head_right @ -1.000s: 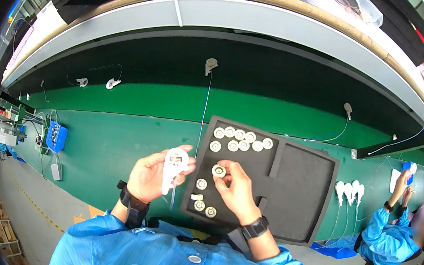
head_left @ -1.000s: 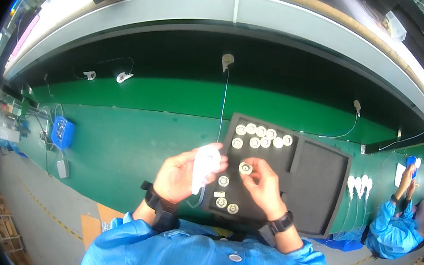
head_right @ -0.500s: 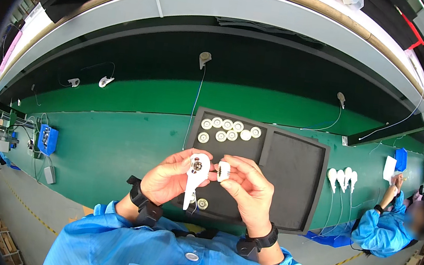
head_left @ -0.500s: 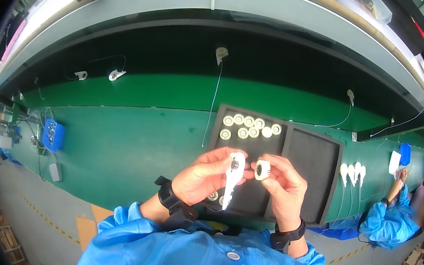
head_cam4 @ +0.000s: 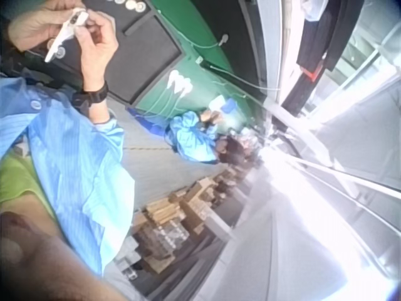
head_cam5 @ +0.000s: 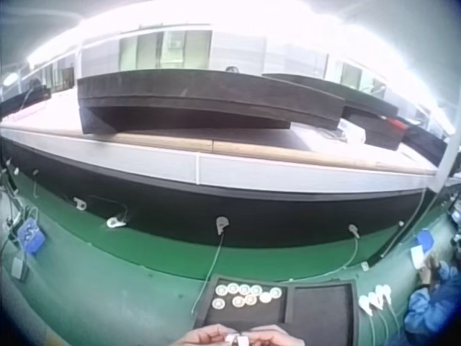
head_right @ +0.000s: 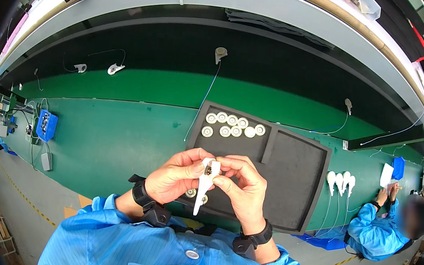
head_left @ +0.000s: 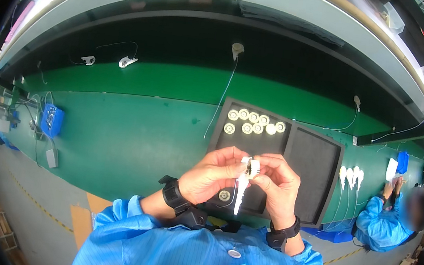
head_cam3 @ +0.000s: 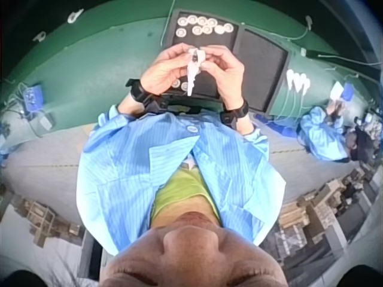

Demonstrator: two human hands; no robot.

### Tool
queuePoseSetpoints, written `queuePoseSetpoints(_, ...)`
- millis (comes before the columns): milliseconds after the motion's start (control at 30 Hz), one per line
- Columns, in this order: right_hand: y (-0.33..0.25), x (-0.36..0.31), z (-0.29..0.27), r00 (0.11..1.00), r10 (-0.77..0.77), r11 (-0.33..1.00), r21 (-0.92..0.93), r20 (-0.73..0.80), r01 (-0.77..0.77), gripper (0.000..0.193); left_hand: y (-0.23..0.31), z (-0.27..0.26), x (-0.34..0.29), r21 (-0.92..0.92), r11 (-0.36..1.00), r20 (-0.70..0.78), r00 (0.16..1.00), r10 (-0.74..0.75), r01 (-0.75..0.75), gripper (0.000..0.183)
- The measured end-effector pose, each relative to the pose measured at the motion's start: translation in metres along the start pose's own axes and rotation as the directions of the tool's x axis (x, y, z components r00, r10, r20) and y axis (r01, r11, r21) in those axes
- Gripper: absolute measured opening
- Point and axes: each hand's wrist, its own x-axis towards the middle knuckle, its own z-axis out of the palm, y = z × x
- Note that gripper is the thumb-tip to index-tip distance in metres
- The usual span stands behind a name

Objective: The user is assembling small white plastic gear-like components and arranging them in a black foam tray.

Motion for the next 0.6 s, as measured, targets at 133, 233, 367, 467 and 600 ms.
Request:
queuePoseSetpoints(133,-0.001,0.001,-0.001,0.996,-0.076,0.984,-0.158,0.037,0.081,0.034,0.0,0.002,0.0,0.002,1.0,-0.01,1.0,0.005,-0.005,0.028)
queuePoseSetpoints(233,-0.002,0.001,0.0,0.995,-0.097,0.971,-0.216,0.038,0.103,0.034,0.001,0.003,0.001,0.007,1.0,-0.028,1.0,0.003,-0.003,0.027)
queuePoseSetpoints(367,-0.007,-0.001,0.004,0.948,-0.291,0.827,-0.464,0.128,0.317,0.031,-0.002,-0.002,-0.001,0.007,1.0,0.002,1.0,0.012,-0.012,0.026)
queuePoseSetpoints(467,-0.009,0.001,0.007,0.891,-0.388,0.691,-0.566,0.235,0.45,0.031,-0.002,-0.007,-0.004,0.062,0.997,-0.01,0.999,0.037,-0.037,0.029)
queuePoseSetpoints(600,-0.011,0.006,0.013,0.851,-0.427,0.585,-0.625,0.304,0.517,0.033,0.0,-0.006,-0.004,0.064,0.998,0.026,1.0,0.01,-0.012,0.03)
